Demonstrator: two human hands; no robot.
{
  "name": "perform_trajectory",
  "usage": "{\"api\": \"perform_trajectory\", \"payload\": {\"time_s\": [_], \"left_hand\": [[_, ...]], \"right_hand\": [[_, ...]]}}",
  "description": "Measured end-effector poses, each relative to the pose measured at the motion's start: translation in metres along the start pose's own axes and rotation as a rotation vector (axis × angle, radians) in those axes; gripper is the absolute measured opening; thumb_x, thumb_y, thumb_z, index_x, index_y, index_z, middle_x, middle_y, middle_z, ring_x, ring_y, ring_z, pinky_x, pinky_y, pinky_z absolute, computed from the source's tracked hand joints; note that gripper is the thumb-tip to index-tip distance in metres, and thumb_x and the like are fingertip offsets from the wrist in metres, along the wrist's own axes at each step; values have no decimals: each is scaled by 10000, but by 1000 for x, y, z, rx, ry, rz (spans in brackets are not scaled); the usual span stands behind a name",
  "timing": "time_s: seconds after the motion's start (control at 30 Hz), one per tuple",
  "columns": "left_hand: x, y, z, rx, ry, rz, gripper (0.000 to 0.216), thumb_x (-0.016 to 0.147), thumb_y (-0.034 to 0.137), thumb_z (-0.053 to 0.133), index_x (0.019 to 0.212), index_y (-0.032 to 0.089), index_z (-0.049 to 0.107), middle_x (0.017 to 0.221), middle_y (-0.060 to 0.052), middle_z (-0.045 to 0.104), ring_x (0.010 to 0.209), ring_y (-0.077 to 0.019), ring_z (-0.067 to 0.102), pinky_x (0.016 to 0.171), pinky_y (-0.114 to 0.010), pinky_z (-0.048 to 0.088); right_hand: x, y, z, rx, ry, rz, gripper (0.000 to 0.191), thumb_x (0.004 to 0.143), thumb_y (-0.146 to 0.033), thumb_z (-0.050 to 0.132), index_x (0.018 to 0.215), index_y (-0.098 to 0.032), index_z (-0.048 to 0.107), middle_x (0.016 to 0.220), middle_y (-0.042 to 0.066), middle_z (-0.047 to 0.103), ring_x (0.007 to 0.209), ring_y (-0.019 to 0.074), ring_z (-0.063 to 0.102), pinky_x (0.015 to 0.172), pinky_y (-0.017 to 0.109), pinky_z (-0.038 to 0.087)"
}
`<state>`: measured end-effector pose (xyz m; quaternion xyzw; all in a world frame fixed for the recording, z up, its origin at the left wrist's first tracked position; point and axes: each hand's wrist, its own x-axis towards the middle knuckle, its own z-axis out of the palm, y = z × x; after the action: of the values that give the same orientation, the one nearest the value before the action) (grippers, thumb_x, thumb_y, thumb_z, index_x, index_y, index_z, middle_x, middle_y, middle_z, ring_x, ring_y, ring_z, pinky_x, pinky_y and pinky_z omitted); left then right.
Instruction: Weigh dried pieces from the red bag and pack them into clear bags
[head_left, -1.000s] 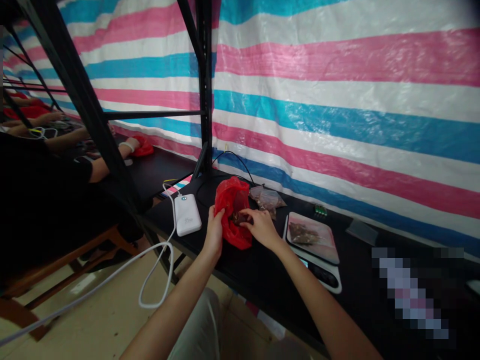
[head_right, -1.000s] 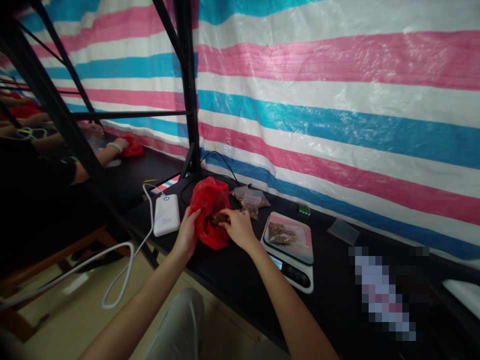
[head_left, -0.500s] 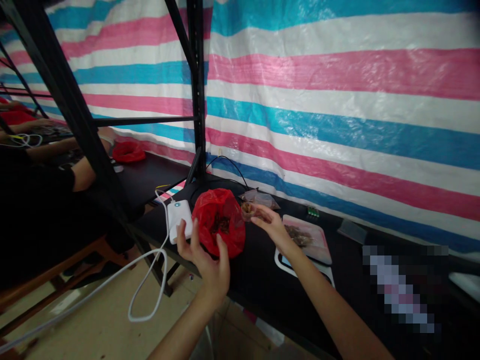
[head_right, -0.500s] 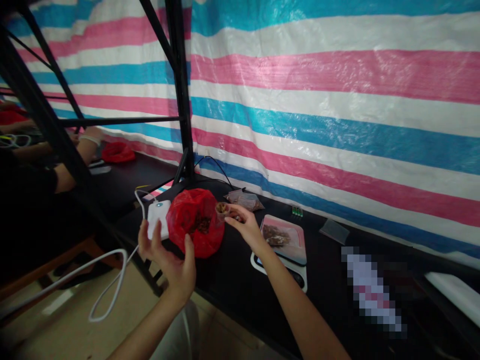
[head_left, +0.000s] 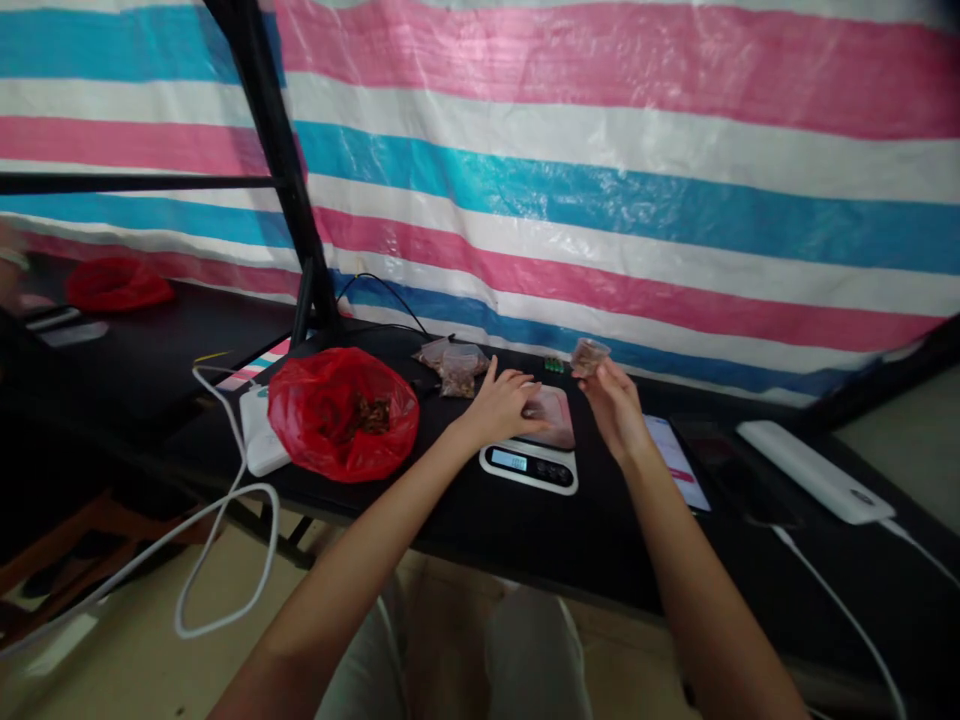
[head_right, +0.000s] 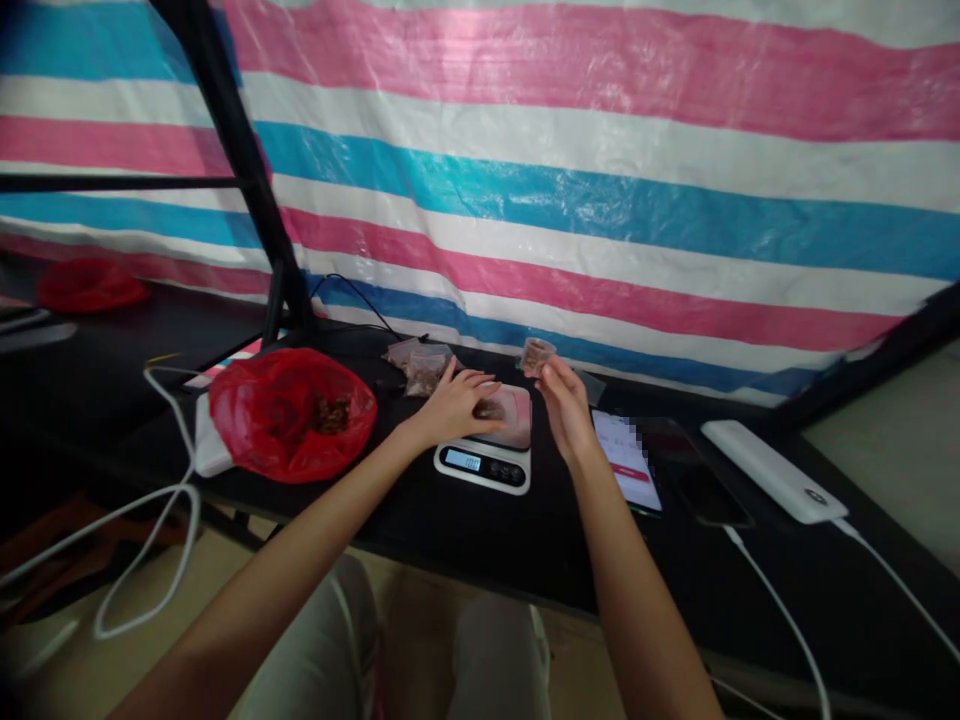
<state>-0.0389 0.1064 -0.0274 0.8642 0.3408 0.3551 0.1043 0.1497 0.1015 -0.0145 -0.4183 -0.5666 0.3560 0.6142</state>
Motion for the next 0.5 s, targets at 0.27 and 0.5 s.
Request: {"api": "perform_trajectory", "payload": {"time_s": [0.27,0.5], "left_hand": [[15,9,23,110,-34,-14,458,681,439,681,1073,209,629,982,-76,672,997,-246,547,1080,-502,155],[17,2,18,-99,236,-51,351,700,387,693,993,199,652,990,-42,691,934,-186,616,1023,-409,328]], "right_hand": [[0,-5,2,102,21,34,369,734,-474,617,1035,-259,625,1027,20,675,861,171,630,710,281,453],[-5,-10,4,127,22,-18,346,744,-472,622,1024,-270,644,1016,18,677,850,184,625,720,303,467]]}}
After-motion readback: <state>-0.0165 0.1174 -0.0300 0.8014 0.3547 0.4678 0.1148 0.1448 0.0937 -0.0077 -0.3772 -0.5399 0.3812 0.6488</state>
